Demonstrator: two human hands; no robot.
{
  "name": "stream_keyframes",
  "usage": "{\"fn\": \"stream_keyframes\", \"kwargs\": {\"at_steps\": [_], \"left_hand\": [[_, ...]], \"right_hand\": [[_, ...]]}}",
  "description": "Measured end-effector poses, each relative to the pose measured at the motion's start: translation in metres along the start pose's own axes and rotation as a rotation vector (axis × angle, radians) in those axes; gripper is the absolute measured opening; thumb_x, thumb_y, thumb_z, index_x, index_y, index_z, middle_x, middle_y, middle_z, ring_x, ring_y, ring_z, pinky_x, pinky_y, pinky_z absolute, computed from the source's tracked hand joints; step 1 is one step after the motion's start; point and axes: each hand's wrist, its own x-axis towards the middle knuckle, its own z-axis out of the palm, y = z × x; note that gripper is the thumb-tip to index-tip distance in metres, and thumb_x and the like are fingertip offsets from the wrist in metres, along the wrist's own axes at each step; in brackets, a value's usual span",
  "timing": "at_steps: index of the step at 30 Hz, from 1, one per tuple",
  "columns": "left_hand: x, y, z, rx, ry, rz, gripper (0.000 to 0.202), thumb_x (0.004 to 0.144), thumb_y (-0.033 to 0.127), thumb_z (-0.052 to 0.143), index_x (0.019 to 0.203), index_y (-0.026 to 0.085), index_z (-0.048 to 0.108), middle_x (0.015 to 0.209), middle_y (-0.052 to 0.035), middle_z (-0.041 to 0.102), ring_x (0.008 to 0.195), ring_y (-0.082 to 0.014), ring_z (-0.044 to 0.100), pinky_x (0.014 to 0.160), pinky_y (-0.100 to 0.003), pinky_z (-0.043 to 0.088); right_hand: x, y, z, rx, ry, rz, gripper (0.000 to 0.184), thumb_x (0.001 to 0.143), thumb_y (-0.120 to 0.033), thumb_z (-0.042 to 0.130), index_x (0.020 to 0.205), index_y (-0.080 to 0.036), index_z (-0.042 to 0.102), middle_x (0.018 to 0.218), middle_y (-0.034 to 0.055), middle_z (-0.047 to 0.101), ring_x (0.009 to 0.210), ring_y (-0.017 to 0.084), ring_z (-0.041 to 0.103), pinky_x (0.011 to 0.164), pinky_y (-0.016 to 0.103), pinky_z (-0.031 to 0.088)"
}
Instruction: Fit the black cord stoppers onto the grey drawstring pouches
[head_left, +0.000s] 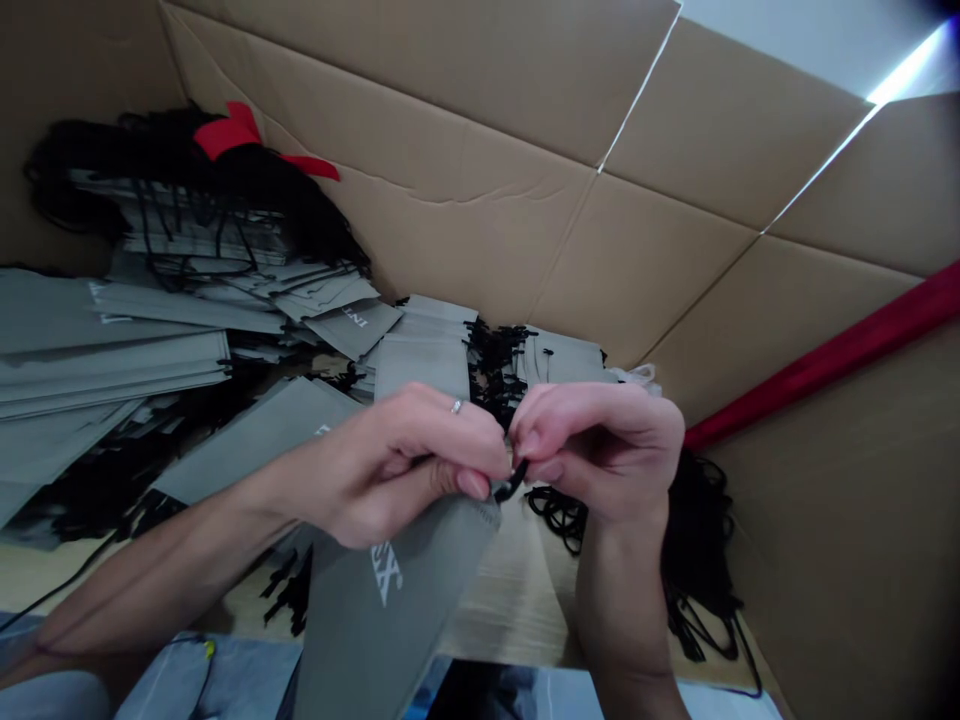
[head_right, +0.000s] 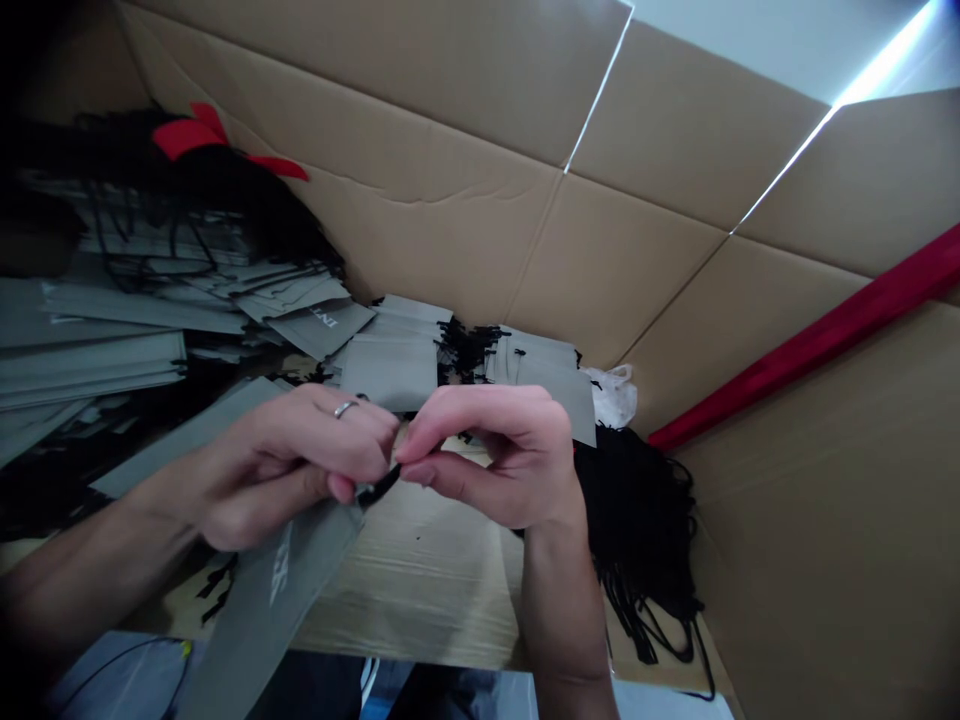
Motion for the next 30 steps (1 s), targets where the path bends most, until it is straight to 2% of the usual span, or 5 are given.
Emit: {"fn": "stream_keyframes", "kwargs": {"at_steps": [7,12,17,24,30], "left_hand": [[0.001,0.002,-0.005,0.214,0.031,0.005,0.021,0.107,0.010,0.053,0.092,0.022,0.061,0.071,0.0016,0.058,0.058,-0.0126,0.050,0.056,-0.028,0.041],[0.002,0.003,-0.011,0.429,0.095,0.005,0.020,0.108,0.013,0.054,0.094,0.022,0.064,0.068,0.0034,0.053,0.055,-0.0126,0.046,0.055,-0.029,0.038],[0.000,-0.007,-0.011,0.686,0.151,0.116,0.019,0.101,0.004,0.055,0.097,0.020,0.065,0.080,-0.0016,0.066,0.068,-0.0158,0.058,0.064,-0.030,0.045],[-0.001,-0.007,-0.011,0.765,0.119,0.135,0.018,0.101,0.006,0.054,0.100,0.020,0.064,0.083,-0.0024,0.068,0.070,-0.0163,0.058,0.066,-0.031,0.046],[0.001,-0.008,-0.005,0.748,0.082,0.122,0.027,0.096,0.001,0.049,0.098,0.023,0.063,0.080,-0.0005,0.067,0.067,-0.0163,0.057,0.064,-0.033,0.043]], "right_hand": [[0.000,-0.004,-0.002,-0.020,0.058,0.048,0.013,0.095,-0.018,0.090,0.106,-0.022,0.083,0.090,0.0041,0.083,0.080,0.019,0.079,0.071,0.033,0.066],[-0.004,-0.019,-0.012,-0.158,0.069,0.214,0.031,0.098,-0.034,0.090,0.126,-0.025,0.081,0.102,0.0042,0.084,0.088,0.019,0.081,0.075,0.031,0.068],[0.000,-0.028,-0.016,-0.266,0.084,0.366,0.031,0.117,-0.045,0.062,0.108,-0.022,0.080,0.084,0.0006,0.080,0.071,0.011,0.073,0.065,0.022,0.058],[0.001,-0.025,-0.007,-0.318,-0.027,0.375,0.047,0.115,-0.055,0.062,0.084,-0.020,0.069,0.068,-0.0027,0.065,0.059,0.010,0.056,0.056,0.025,0.042],[0.003,-0.015,0.008,-0.221,0.181,0.437,0.061,0.110,-0.058,0.069,0.065,-0.021,0.050,0.059,-0.0051,0.040,0.053,0.009,0.034,0.047,0.026,0.029]]}}
